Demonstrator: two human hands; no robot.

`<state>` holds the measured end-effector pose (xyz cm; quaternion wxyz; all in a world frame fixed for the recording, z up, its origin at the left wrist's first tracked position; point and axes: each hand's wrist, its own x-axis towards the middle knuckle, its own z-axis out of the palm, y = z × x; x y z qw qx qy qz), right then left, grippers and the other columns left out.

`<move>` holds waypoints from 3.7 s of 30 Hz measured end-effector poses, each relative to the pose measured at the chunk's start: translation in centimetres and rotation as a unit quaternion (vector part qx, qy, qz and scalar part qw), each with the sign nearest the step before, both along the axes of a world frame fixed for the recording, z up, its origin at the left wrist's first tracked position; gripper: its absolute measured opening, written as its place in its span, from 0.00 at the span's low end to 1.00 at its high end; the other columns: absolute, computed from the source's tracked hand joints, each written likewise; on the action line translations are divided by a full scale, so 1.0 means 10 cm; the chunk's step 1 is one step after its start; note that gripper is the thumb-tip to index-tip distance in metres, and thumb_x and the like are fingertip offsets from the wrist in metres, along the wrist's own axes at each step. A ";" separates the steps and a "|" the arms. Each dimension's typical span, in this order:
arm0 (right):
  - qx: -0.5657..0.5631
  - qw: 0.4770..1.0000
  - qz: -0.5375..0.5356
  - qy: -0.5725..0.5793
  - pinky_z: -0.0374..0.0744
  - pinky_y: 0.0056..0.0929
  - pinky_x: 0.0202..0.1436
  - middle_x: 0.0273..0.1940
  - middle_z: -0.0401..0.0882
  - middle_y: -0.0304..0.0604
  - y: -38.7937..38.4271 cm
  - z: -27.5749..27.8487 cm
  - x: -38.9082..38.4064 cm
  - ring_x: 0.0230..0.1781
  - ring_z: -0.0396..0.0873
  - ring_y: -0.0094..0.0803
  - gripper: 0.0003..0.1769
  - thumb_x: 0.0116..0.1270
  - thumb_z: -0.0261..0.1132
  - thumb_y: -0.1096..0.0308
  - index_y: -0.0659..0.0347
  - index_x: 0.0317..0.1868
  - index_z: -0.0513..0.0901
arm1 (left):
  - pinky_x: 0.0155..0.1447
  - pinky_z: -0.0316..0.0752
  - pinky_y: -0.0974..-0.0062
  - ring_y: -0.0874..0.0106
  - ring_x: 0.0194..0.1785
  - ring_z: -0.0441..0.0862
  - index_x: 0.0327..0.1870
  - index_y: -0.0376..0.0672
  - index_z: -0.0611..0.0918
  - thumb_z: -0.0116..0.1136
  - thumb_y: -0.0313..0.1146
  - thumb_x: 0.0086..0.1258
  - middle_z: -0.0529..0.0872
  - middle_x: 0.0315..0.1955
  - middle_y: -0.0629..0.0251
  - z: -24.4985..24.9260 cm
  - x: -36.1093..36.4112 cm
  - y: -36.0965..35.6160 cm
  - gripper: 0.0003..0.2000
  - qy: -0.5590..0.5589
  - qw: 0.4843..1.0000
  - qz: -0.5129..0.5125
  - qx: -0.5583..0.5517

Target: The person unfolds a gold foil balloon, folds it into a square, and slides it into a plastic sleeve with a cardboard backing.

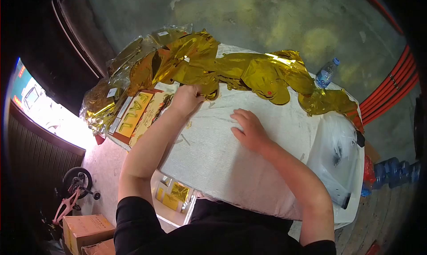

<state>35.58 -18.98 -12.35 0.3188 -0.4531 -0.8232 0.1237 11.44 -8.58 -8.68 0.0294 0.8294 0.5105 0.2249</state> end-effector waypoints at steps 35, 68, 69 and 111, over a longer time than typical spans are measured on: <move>-0.006 0.994 -0.072 -0.080 0.48 0.40 0.77 0.74 0.53 0.52 0.69 -0.10 -0.72 0.76 0.49 0.39 0.32 0.73 0.47 0.50 0.61 0.70 0.62 | 0.30 0.70 0.80 0.79 0.28 0.76 0.43 0.35 0.83 0.47 0.19 0.64 0.84 0.31 0.66 2.58 0.15 0.00 0.12 -0.349 0.876 -0.043 0.331; -0.342 0.873 -0.076 0.340 0.73 0.17 0.35 0.41 0.74 0.36 -0.55 1.06 0.83 0.34 0.74 0.18 0.33 0.59 0.60 0.83 0.56 0.66 0.67 | 0.53 0.75 0.60 0.54 0.50 0.79 0.44 0.42 0.80 0.58 0.44 0.63 0.82 0.44 0.54 0.26 -0.69 0.08 0.15 0.077 0.990 0.114 -0.024; -0.343 0.872 -0.081 0.340 0.73 0.17 0.35 0.41 0.74 0.36 -0.63 0.99 0.92 0.34 0.74 0.18 0.33 0.59 0.60 0.83 0.56 0.66 0.67 | 0.53 0.75 0.60 0.53 0.49 0.79 0.43 0.41 0.81 0.58 0.43 0.64 0.83 0.43 0.54 0.31 -0.62 0.04 0.16 0.074 0.991 0.113 -0.018; -0.084 0.979 -0.084 -0.168 0.50 0.51 0.74 0.71 0.56 0.55 -1.44 0.31 0.68 0.73 0.53 0.50 0.34 0.66 0.59 0.52 0.60 0.68 0.65 | 0.55 0.71 0.61 0.62 0.56 0.74 0.44 0.47 0.82 0.60 0.30 0.58 0.81 0.45 0.64 -0.27 1.67 0.55 0.12 0.071 0.936 -0.168 0.301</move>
